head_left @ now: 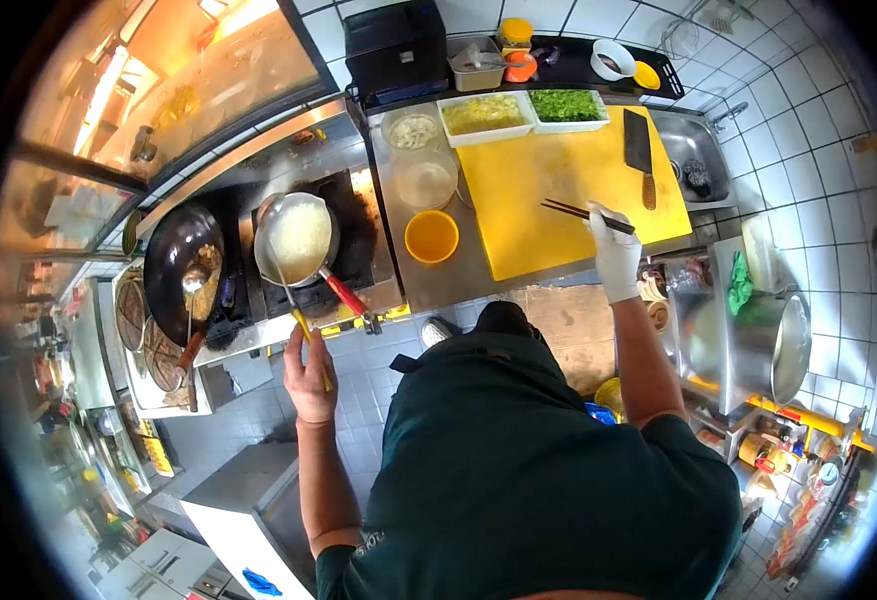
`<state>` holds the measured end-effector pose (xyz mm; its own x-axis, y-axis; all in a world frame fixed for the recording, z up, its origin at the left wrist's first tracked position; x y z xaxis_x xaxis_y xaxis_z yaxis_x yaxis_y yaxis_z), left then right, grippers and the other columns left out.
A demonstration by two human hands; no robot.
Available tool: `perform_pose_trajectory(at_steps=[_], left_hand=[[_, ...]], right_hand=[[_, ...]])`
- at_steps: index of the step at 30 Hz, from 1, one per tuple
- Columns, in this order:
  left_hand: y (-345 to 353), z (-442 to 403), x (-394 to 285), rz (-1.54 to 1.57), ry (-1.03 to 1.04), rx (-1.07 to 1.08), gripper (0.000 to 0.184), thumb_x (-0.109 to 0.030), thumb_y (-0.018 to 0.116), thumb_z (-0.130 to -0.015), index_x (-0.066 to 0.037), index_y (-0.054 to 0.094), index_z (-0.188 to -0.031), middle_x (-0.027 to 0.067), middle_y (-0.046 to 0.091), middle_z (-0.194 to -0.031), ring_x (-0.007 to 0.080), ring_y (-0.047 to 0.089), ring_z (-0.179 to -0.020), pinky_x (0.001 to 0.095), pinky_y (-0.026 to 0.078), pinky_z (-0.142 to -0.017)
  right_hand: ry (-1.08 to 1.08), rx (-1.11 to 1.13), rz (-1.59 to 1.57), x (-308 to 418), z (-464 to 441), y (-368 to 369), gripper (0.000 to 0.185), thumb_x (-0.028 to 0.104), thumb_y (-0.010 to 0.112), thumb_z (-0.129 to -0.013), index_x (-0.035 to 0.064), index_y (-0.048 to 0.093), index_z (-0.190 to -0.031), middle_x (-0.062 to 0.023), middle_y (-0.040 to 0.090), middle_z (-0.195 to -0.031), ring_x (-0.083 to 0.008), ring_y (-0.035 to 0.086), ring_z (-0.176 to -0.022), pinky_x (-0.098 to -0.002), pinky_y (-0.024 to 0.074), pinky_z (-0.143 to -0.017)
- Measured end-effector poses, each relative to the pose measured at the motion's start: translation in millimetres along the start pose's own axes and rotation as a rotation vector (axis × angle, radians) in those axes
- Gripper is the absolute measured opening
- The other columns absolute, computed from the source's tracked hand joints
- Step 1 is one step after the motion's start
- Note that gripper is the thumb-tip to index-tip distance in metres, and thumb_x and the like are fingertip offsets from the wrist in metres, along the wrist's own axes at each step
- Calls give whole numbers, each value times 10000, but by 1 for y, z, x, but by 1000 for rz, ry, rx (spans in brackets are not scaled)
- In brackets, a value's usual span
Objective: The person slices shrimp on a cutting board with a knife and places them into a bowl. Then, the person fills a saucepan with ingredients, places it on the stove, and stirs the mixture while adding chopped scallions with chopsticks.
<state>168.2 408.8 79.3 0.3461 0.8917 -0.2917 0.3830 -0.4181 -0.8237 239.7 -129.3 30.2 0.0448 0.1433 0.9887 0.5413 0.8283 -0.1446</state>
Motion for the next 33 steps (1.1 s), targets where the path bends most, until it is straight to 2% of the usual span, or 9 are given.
perform_pose_trajectory(at_steps=[3,7,11,14,15,20,26,29,33], left_hand=[[7,-36,-39,118,92,-40,358,67,692,-862,-48,740,-1197,229,645,-1286,374,717,-1072,410,616,-855],[60,-92,-103,261,225,68,402,55,730,-813,-46,748,-1202,217,654,-1292,360,732,-1031,395,619,-838],[135,-153,-165,353,384,217,491,28,757,-764,-31,708,-1249,238,639,-1302,364,730,-1008,397,617,-820],[196,-194,-198,399,430,255,529,18,745,-770,-22,669,-1292,250,623,-1309,365,722,-1011,397,615,-832],[216,-202,-202,359,420,270,527,20,737,-777,-16,662,-1298,250,619,-1315,364,720,-1018,396,615,-839],[277,-226,-221,180,469,317,489,28,707,-803,11,647,-1289,249,601,-1335,366,712,-1030,402,615,-847],[267,-237,-241,239,498,401,363,48,679,-854,24,666,-1215,255,660,-1210,391,714,-1026,412,608,-878],[267,-234,-236,234,411,569,302,21,687,-883,18,681,-1185,249,680,-1189,384,717,-1044,416,600,-907],[241,-254,-233,349,278,566,313,9,705,-894,3,694,-1208,240,683,-1237,376,716,-1075,403,589,-925]], right_hand=[[-38,43,35,14,-13,15,189,87,736,-962,15,783,-1130,-78,766,-1106,-161,711,-1042,-286,556,-921],[-408,83,268,33,-40,27,200,42,756,-924,40,796,-1119,-141,775,-1083,-216,753,-976,-282,573,-847],[-446,84,104,4,-84,37,188,75,757,-935,36,795,-1116,-136,782,-1043,-181,750,-922,-268,575,-805],[-147,133,44,-11,-112,44,185,51,763,-940,30,795,-1121,-59,785,-1070,-86,707,-917,-221,558,-807],[-169,140,101,-20,-124,46,208,87,763,-951,8,785,-1143,-50,786,-1034,-75,699,-873,-215,553,-795],[111,217,-92,-44,-165,62,247,114,747,-973,0,768,-1191,-30,772,-1009,-74,697,-867,-214,553,-782],[253,237,-250,-72,-196,79,269,150,737,-992,-2,754,-1214,-43,756,-1041,-123,725,-914,-247,581,-810],[274,239,-292,-77,-203,83,266,151,731,-999,-11,747,-1210,-50,744,-1063,-147,732,-938,-265,593,-824],[264,234,-379,-79,-209,81,256,134,723,-1002,-21,739,-1205,-51,728,-1078,-172,735,-950,-288,604,-839]])
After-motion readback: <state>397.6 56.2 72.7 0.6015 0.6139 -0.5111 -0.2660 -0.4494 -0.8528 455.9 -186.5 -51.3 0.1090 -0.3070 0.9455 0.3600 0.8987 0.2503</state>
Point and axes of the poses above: each hand's wrist, its own z-axis away from the middle knuckle, its own y-axis out of the palm, x = y × z, the point moved 6 cm from there along -z, towards the middle knuckle
